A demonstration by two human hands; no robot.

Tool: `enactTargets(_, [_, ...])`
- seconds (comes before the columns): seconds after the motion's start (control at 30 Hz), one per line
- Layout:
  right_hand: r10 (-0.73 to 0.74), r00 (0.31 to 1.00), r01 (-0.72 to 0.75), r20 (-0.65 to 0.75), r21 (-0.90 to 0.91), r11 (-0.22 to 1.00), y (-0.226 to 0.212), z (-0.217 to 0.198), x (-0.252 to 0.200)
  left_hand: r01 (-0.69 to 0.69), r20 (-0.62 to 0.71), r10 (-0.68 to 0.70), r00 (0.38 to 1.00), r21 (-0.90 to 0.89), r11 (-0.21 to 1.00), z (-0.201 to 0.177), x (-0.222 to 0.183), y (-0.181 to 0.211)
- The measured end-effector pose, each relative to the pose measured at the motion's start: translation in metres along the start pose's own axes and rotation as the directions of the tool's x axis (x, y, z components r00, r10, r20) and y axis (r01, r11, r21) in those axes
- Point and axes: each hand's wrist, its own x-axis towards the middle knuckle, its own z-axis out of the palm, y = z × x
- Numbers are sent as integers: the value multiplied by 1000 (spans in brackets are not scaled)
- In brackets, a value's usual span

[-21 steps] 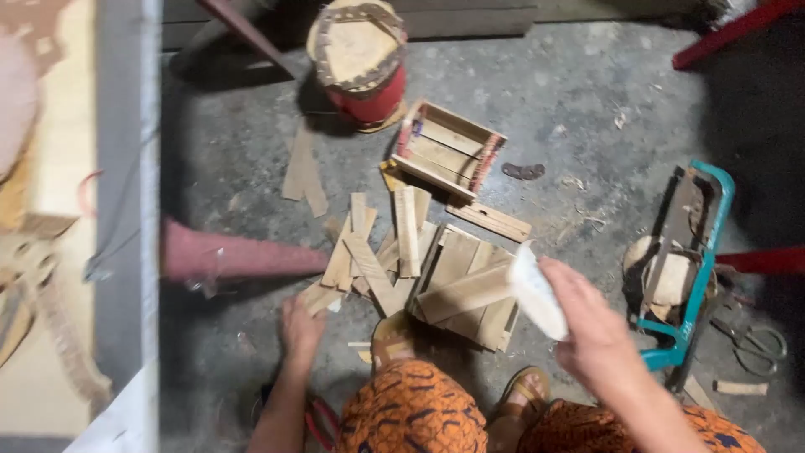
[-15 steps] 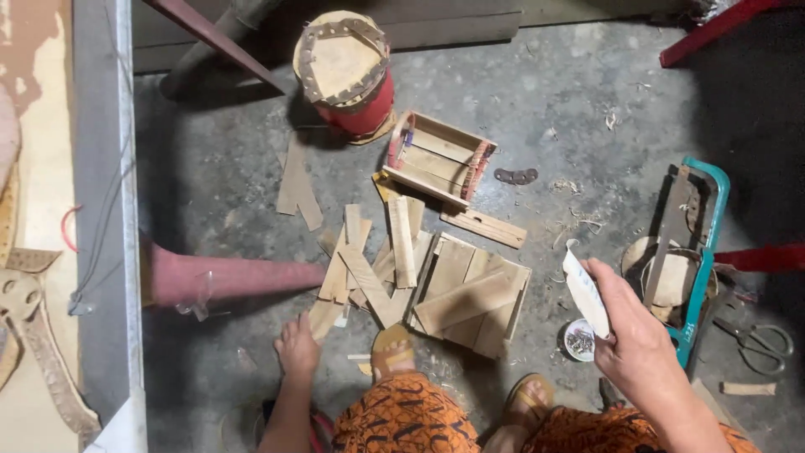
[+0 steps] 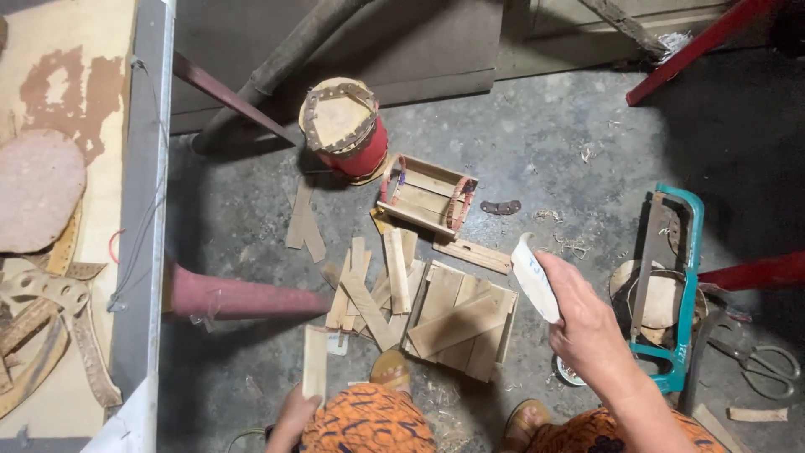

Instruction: Sanding small wooden planks by hand using sandpaper to smooth the surfaces in a workshop environment.

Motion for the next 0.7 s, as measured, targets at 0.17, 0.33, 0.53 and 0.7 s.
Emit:
enactTargets(0.17, [-62, 994, 62, -87, -4, 998, -2, -3, 4, 165, 261, 68, 963, -770, 616, -121, -129, 50])
enactTargets(0.33, [-110, 976, 110, -189, -13, 994, -10, -4, 17, 160, 336, 301, 892, -860, 485, -197, -243, 135])
enactTargets(0.53, [123, 981, -84, -150, 243, 967, -45, -10, 21, 184, 421, 533, 734, -879, 440, -194, -291, 227])
enactTargets(0.7, [370, 924, -347, 94, 613, 710, -122, 3, -10, 281, 411, 520, 749, -907, 313, -149, -306, 327])
